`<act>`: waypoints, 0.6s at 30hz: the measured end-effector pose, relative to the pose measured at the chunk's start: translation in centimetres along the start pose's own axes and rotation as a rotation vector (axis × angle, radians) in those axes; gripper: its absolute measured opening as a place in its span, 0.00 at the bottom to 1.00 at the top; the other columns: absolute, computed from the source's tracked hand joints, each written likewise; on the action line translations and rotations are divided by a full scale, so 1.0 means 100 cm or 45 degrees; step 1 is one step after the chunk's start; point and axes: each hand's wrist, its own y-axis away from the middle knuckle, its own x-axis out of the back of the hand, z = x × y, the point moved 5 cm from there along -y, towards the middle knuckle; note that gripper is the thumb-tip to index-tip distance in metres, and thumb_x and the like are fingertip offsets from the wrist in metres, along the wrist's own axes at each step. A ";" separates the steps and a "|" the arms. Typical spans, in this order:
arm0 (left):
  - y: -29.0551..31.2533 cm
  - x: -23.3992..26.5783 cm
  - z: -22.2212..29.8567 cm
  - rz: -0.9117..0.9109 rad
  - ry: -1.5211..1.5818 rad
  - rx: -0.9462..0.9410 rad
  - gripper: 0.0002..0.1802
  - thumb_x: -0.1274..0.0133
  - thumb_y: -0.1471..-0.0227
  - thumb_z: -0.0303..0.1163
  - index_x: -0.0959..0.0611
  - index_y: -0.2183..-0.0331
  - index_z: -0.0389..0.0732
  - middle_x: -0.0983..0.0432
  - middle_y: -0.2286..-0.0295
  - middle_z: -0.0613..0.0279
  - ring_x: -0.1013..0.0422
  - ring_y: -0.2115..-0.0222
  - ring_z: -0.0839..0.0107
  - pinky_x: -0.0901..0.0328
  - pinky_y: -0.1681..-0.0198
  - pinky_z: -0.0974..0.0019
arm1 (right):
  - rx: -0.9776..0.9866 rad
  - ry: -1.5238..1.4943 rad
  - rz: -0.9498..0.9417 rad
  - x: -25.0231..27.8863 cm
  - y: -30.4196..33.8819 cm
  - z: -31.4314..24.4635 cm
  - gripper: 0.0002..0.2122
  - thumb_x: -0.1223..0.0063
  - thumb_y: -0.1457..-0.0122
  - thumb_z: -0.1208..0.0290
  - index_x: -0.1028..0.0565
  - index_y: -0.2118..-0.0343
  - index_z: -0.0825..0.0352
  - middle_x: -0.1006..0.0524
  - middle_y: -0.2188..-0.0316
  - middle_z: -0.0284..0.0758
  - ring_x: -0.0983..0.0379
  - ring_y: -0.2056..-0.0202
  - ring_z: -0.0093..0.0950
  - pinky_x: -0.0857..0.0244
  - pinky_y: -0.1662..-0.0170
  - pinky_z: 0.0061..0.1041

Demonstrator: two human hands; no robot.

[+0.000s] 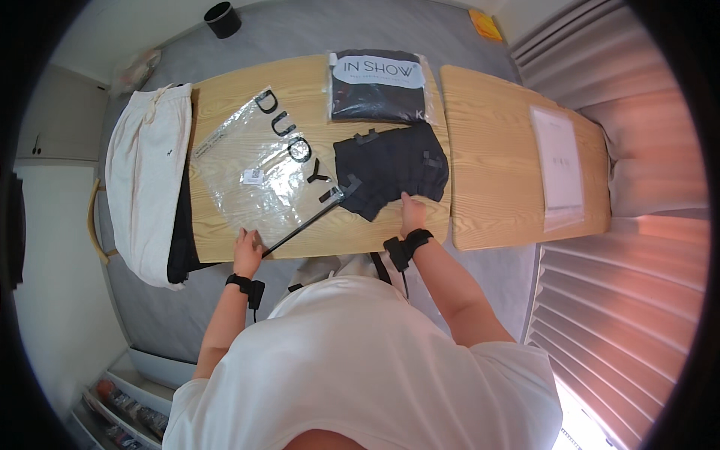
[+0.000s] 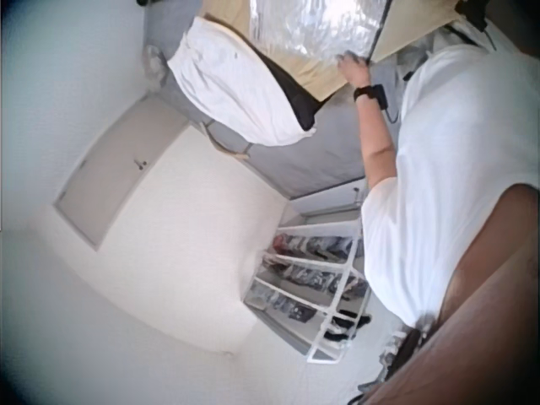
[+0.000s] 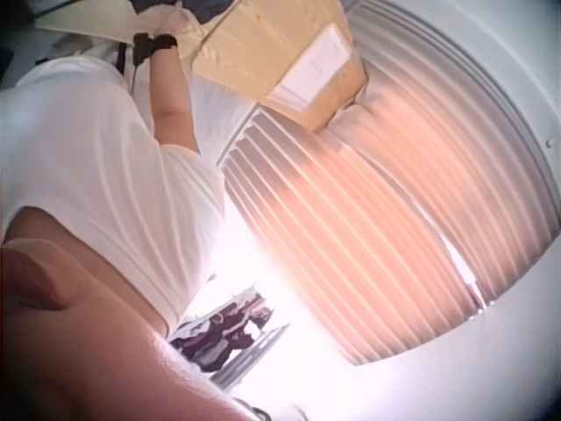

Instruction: The recorder folds a black skirt and a pair of white sweatpants and places them into plastic shipping bags.

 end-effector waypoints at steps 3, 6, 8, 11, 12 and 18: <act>0.001 -0.004 0.012 0.073 -0.040 0.028 0.28 0.47 0.57 0.25 0.31 0.51 0.39 0.46 0.45 0.39 0.46 0.47 0.39 0.45 0.45 0.51 | 0.008 -0.462 0.003 0.004 -0.015 0.001 0.11 0.41 0.49 0.60 0.29 0.75 0.61 0.32 0.82 0.30 0.38 0.81 0.23 0.40 0.75 0.20; 0.003 -0.009 0.014 0.161 -0.054 0.021 0.29 0.47 0.59 0.23 0.33 0.51 0.38 0.47 0.46 0.36 0.48 0.47 0.38 0.46 0.44 0.49 | -0.206 -0.846 0.002 -0.012 -0.023 -0.008 0.13 0.38 0.50 0.60 0.29 0.69 0.61 0.30 0.76 0.31 0.35 0.75 0.26 0.37 0.67 0.24; 0.005 -0.011 0.008 0.221 -0.115 0.023 0.29 0.48 0.60 0.21 0.33 0.52 0.38 0.47 0.47 0.34 0.48 0.47 0.38 0.47 0.44 0.49 | -0.347 -1.295 -0.053 -0.037 0.000 -0.032 0.17 0.38 0.50 0.63 0.29 0.60 0.64 0.25 0.61 0.36 0.29 0.60 0.35 0.37 0.50 0.32; 0.004 -0.010 0.014 0.229 -0.080 0.015 0.30 0.49 0.62 0.20 0.33 0.52 0.38 0.47 0.47 0.34 0.47 0.48 0.38 0.47 0.44 0.49 | -0.460 -1.356 -0.190 -0.042 0.009 -0.049 0.27 0.37 0.53 0.57 0.31 0.54 0.68 0.31 0.50 0.44 0.37 0.48 0.41 0.51 0.40 0.40; 0.005 -0.009 0.014 0.234 -0.085 0.016 0.30 0.49 0.62 0.20 0.33 0.52 0.38 0.47 0.47 0.34 0.47 0.48 0.38 0.47 0.44 0.49 | -0.461 -1.359 -0.195 -0.044 0.012 -0.054 0.27 0.37 0.53 0.57 0.31 0.54 0.68 0.31 0.50 0.44 0.37 0.48 0.41 0.51 0.40 0.40; 0.013 0.004 0.041 0.283 -0.283 -0.185 0.31 0.46 0.61 0.22 0.32 0.51 0.39 0.47 0.46 0.40 0.48 0.46 0.43 0.47 0.44 0.51 | -0.484 -1.368 -0.255 -0.038 0.021 -0.068 0.24 0.42 0.52 0.63 0.31 0.54 0.71 0.30 0.52 0.46 0.37 0.48 0.44 0.53 0.41 0.47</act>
